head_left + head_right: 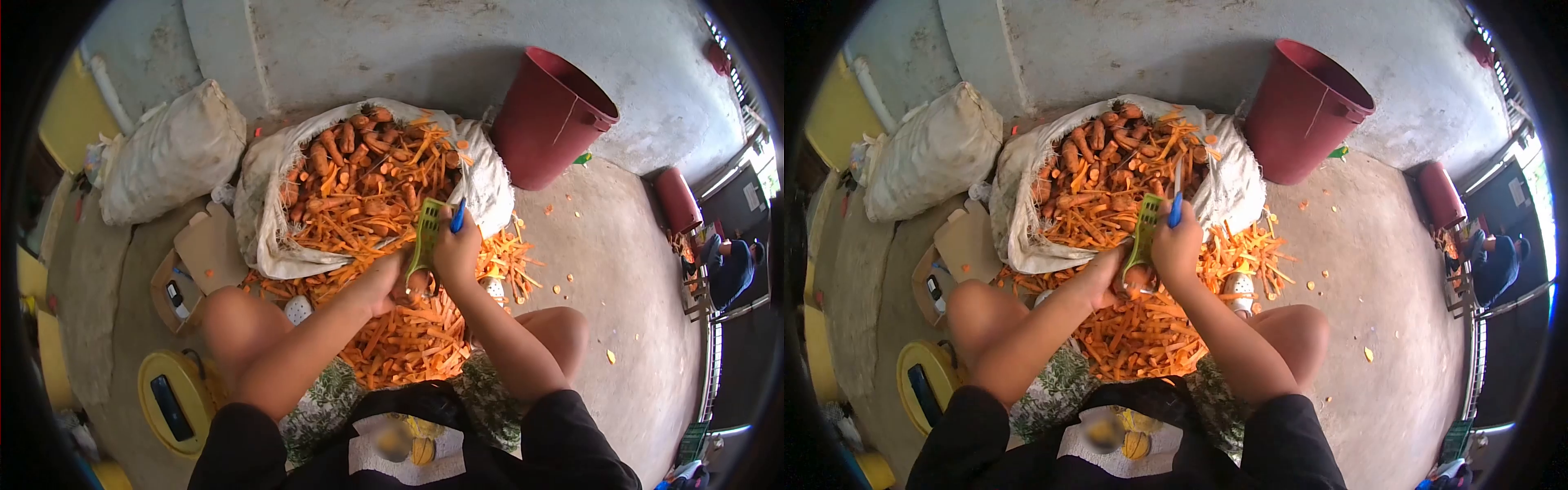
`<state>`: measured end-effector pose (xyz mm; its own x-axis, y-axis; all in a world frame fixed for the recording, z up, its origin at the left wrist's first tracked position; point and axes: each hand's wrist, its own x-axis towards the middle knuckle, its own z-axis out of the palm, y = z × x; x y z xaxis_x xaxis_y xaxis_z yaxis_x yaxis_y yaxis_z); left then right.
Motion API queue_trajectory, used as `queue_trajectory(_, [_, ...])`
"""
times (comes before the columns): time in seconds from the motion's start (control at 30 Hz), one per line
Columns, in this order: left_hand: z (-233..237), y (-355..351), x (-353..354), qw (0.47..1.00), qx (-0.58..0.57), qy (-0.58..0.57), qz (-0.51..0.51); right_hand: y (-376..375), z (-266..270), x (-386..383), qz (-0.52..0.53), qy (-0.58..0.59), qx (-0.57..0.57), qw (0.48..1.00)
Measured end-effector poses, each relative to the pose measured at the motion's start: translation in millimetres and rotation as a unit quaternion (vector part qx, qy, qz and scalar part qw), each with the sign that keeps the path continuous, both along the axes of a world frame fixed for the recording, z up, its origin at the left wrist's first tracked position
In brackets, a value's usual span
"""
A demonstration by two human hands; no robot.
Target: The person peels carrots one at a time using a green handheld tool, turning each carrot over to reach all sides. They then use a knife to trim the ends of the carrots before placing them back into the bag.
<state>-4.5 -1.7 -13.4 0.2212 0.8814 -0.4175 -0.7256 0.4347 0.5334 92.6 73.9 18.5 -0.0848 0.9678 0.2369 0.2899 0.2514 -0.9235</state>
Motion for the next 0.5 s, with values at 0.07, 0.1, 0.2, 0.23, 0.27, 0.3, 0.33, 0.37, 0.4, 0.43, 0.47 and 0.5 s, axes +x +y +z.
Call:
queue_trajectory(0.07, [24,-10,3,0.99,-0.064,0.098,-0.081,34,-8,13,-0.069,0.004,-0.061,0.996])
queue_trajectory(0.1, [2,-13,8,0.995,-0.029,0.065,-0.076,55,-12,25,-0.109,0.01,-0.087,0.99])
queue_trajectory(0.2, [45,-26,16,0.991,-0.036,0.055,-0.114,84,-14,42,-0.193,0.062,-0.068,0.977])
queue_trajectory(0.23, [44,-24,12,0.994,-0.025,0.043,-0.097,83,-13,40,-0.193,0.064,-0.069,0.977])
queue_trajectory(0.27, [43,-21,7,0.994,-0.025,0.044,-0.098,81,-11,38,-0.15,0.152,-0.089,0.973])
queue_trajectory(0.3, [38,-16,1,0.997,-0.023,0.024,-0.074,73,-2,34,-0.106,0.239,-0.107,0.959])
queue_trajectory(0.33, [30,-13,-5,0.998,-0.022,0.002,-0.05,56,13,27,-0.113,0.211,-0.125,0.963])
queue_trajectory(0.37, [7,-8,-9,0.997,-0.058,-0.045,-0.02,44,16,23,-0.05,0.236,-0.136,0.961])
queue_trajectory(0.4, [4,-7,-6,0.997,-0.057,-0.045,-0.021,27,23,17,-0.031,0.151,-0.148,0.977])
queue_trajectory(0.43, [3,-5,-4,0.998,-0.041,-0.057,0.001,4,37,7,-0.002,0.172,-0.168,0.971])
queue_trajectory(0.47, [3,-4,-2,0.997,-0.026,-0.068,0.023,7,3,3,0.035,0.169,-0.143,0.975])
queue_trajectory(0.5, [8,-7,0,0.995,-0.02,-0.088,0.036,-10,8,-4,0.053,0.168,-0.13,0.976])
